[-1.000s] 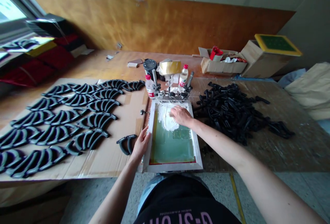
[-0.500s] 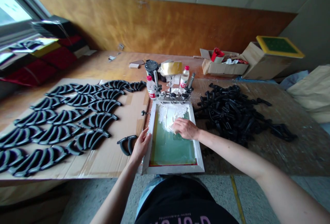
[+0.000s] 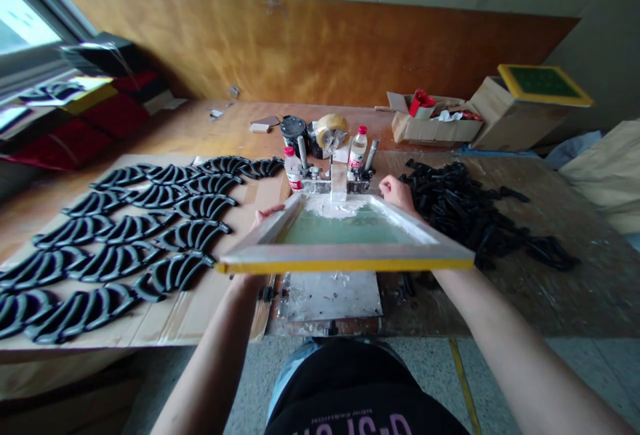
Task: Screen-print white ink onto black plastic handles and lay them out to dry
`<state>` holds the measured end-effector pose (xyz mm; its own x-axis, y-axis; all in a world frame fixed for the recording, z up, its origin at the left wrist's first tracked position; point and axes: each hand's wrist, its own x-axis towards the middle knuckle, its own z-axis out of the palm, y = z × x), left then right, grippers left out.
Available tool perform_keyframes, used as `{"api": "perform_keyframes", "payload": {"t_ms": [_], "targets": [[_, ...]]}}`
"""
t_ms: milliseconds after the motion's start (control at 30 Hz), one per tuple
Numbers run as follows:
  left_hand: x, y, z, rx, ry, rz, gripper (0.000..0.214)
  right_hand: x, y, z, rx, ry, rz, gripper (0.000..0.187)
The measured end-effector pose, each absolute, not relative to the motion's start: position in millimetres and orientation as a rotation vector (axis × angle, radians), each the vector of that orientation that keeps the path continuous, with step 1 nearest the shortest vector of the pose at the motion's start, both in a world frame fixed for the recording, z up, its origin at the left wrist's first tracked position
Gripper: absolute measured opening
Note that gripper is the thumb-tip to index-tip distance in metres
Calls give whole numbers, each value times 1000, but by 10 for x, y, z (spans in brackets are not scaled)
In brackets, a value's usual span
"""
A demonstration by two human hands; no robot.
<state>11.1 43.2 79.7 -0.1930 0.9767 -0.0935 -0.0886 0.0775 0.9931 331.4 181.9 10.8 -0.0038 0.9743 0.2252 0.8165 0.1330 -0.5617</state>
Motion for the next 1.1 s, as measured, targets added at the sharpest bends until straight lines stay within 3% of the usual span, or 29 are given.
{"api": "perform_keyframes", "payload": {"t_ms": [100,200,367,433,767,933,1100], "targets": [[283,658,896,907,1203,1477,63,3363,1510,-257,-1644,-1939,568,16],[460,649,719,715,1216,1514,57,3155,1220,-539,-1403,-2183,635,27],[781,155,6,429,1233,883,54,2784,849,-575,-1309,-2279,503,12],[889,0,-217,346,1222,790,53,2652,689,-532,-1304,-2317,466,11],[1108,6,-534,199,1284,1086,31,2227,271,-589,-1273,-2330,539,20],[453,-212,-594,492,1598,1130,38,2717,68,-454,-1246,-2220,500,26],[-859,-559,-666,628,2176,854,35,3911,-19,-842,-1947,-1970,241,22]]}}
